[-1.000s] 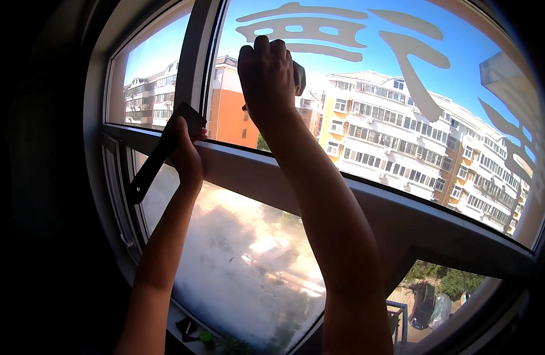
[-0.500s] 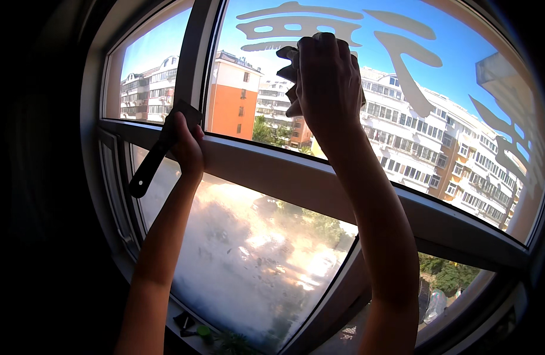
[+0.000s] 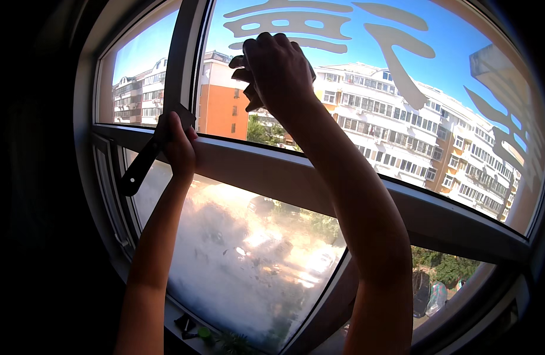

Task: The person removes stickers and residue from a window pane using a scraper and a cloth.

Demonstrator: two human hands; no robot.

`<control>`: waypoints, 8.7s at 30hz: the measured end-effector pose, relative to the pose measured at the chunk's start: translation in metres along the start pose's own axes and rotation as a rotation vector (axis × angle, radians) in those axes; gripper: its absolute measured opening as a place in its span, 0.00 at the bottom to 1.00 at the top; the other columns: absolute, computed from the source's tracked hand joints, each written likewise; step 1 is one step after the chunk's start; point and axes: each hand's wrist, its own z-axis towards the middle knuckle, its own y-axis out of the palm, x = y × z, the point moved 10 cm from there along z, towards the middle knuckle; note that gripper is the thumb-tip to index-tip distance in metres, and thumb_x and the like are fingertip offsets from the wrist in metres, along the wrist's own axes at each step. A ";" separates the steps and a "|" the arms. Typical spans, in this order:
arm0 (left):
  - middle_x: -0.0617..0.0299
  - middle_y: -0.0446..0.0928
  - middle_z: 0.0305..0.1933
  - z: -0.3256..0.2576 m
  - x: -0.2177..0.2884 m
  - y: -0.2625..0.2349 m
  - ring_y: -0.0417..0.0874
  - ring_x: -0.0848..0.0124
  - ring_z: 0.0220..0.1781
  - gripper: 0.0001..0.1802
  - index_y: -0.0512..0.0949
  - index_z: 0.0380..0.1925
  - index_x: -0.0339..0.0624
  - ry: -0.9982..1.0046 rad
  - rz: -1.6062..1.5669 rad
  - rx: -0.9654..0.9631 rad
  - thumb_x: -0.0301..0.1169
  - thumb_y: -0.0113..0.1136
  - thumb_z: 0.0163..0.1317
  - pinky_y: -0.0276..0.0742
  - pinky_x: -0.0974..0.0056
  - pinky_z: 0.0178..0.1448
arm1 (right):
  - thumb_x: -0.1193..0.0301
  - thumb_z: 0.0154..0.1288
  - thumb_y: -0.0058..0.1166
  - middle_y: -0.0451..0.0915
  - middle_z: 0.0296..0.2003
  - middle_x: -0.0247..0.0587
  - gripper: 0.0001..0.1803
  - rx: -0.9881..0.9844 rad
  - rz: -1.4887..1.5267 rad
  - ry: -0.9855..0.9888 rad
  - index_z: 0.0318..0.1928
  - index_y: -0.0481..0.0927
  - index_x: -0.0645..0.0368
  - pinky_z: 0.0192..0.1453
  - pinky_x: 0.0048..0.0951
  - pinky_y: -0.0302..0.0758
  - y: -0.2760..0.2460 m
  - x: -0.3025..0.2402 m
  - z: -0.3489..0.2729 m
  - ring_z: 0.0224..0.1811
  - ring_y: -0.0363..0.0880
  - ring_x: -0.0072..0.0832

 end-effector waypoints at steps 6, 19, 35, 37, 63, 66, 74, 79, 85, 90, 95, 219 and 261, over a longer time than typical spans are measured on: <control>0.70 0.66 0.22 -0.001 0.008 0.005 0.68 0.81 0.16 0.17 0.69 0.28 0.45 0.078 0.044 -0.003 0.44 0.51 0.73 0.65 0.76 0.21 | 0.72 0.60 0.60 0.81 0.37 0.34 0.09 0.027 -0.376 0.074 0.42 0.80 0.52 0.53 0.42 0.69 -0.120 0.060 -0.040 0.47 0.76 0.37; 0.68 0.70 0.18 0.011 0.004 -0.016 0.73 0.78 0.18 0.18 0.69 0.28 0.45 -0.188 -0.115 -0.003 0.46 0.50 0.72 0.63 0.74 0.23 | 0.69 0.45 0.71 0.82 0.33 0.40 0.15 -0.290 0.281 0.159 0.36 0.83 0.56 0.50 0.37 0.77 0.066 -0.064 0.007 0.44 0.80 0.38; 0.62 0.59 0.22 -0.013 0.033 -0.012 0.59 0.70 0.26 0.20 0.63 0.23 0.37 0.271 0.250 -0.072 0.36 0.46 0.73 0.59 0.62 0.34 | 0.71 0.65 0.58 0.77 0.51 0.46 0.19 0.226 -0.364 0.013 0.56 0.74 0.57 0.62 0.44 0.71 -0.124 0.062 -0.047 0.58 0.74 0.43; 0.64 0.64 0.26 -0.015 0.032 -0.014 0.64 0.72 0.31 0.17 0.68 0.27 0.36 0.214 0.283 -0.069 0.37 0.49 0.72 0.62 0.63 0.38 | 0.79 0.57 0.60 0.74 0.52 0.47 0.26 0.219 -0.387 0.086 0.57 0.71 0.58 0.63 0.45 0.70 -0.106 0.064 -0.047 0.59 0.72 0.45; 0.63 0.80 0.37 -0.021 0.051 -0.109 0.79 0.75 0.38 0.17 0.78 0.44 0.35 0.082 0.258 -0.009 0.40 0.56 0.70 0.72 0.69 0.45 | 0.81 0.54 0.59 0.77 0.45 0.41 0.18 -0.018 0.094 0.008 0.47 0.76 0.57 0.60 0.40 0.73 0.091 -0.089 0.003 0.54 0.75 0.38; 0.63 0.80 0.36 -0.026 0.055 -0.101 0.80 0.75 0.34 0.17 0.78 0.43 0.36 0.089 0.221 0.001 0.41 0.54 0.71 0.73 0.69 0.41 | 0.76 0.58 0.57 0.79 0.43 0.43 0.15 -0.218 0.071 0.068 0.47 0.75 0.59 0.57 0.38 0.74 0.108 -0.121 -0.024 0.50 0.78 0.37; 0.62 0.82 0.38 -0.023 0.074 -0.109 0.82 0.76 0.35 0.18 0.79 0.47 0.36 0.099 0.348 -0.077 0.41 0.56 0.70 0.74 0.71 0.40 | 0.70 0.59 0.60 0.80 0.31 0.43 0.07 -0.406 0.298 0.222 0.37 0.80 0.58 0.46 0.41 0.75 0.064 -0.115 -0.025 0.42 0.81 0.39; 0.62 0.82 0.41 -0.019 0.073 -0.095 0.83 0.77 0.37 0.15 0.78 0.47 0.36 0.137 0.300 -0.078 0.37 0.58 0.69 0.77 0.72 0.40 | 0.73 0.55 0.61 0.80 0.31 0.44 0.08 -0.370 0.062 0.227 0.37 0.80 0.57 0.46 0.43 0.76 0.071 -0.118 -0.050 0.39 0.82 0.40; 0.58 0.81 0.43 -0.017 0.073 -0.052 0.82 0.71 0.44 0.09 0.80 0.43 0.36 0.291 0.420 -0.246 0.29 0.58 0.68 0.80 0.68 0.44 | 0.66 0.60 0.62 0.84 0.37 0.42 0.14 -0.227 0.556 0.357 0.46 0.79 0.54 0.42 0.43 0.78 -0.009 -0.054 -0.056 0.40 0.83 0.41; 0.56 0.83 0.40 -0.060 0.116 0.071 0.84 0.67 0.44 0.10 0.83 0.44 0.39 0.702 0.403 -0.520 0.25 0.61 0.63 0.79 0.64 0.50 | 0.76 0.61 0.57 0.83 0.44 0.37 0.11 -0.063 0.011 0.169 0.45 0.79 0.53 0.52 0.41 0.77 -0.123 -0.010 -0.086 0.50 0.80 0.37; 0.62 0.83 0.41 -0.072 0.123 0.166 0.84 0.67 0.45 0.15 0.82 0.45 0.45 1.017 0.439 -0.529 0.26 0.63 0.56 0.82 0.64 0.50 | 0.77 0.58 0.59 0.81 0.48 0.39 0.16 -0.055 -0.001 0.297 0.47 0.79 0.53 0.56 0.41 0.76 -0.153 0.035 -0.123 0.54 0.78 0.40; 0.64 0.78 0.34 -0.008 0.101 0.134 0.82 0.66 0.39 0.13 0.81 0.38 0.45 1.147 0.807 -0.410 0.21 0.64 0.50 0.82 0.63 0.41 | 0.75 0.62 0.60 0.78 0.55 0.40 0.16 -0.115 -0.027 0.273 0.51 0.79 0.53 0.66 0.41 0.70 -0.151 0.021 -0.125 0.62 0.73 0.39; 0.55 0.80 0.32 -0.016 0.113 0.121 0.84 0.62 0.34 0.06 0.82 0.37 0.38 1.135 0.765 -0.518 0.26 0.59 0.63 0.80 0.64 0.39 | 0.74 0.62 0.61 0.78 0.55 0.41 0.16 -0.112 -0.015 0.258 0.51 0.79 0.54 0.64 0.40 0.72 -0.150 0.020 -0.127 0.61 0.74 0.39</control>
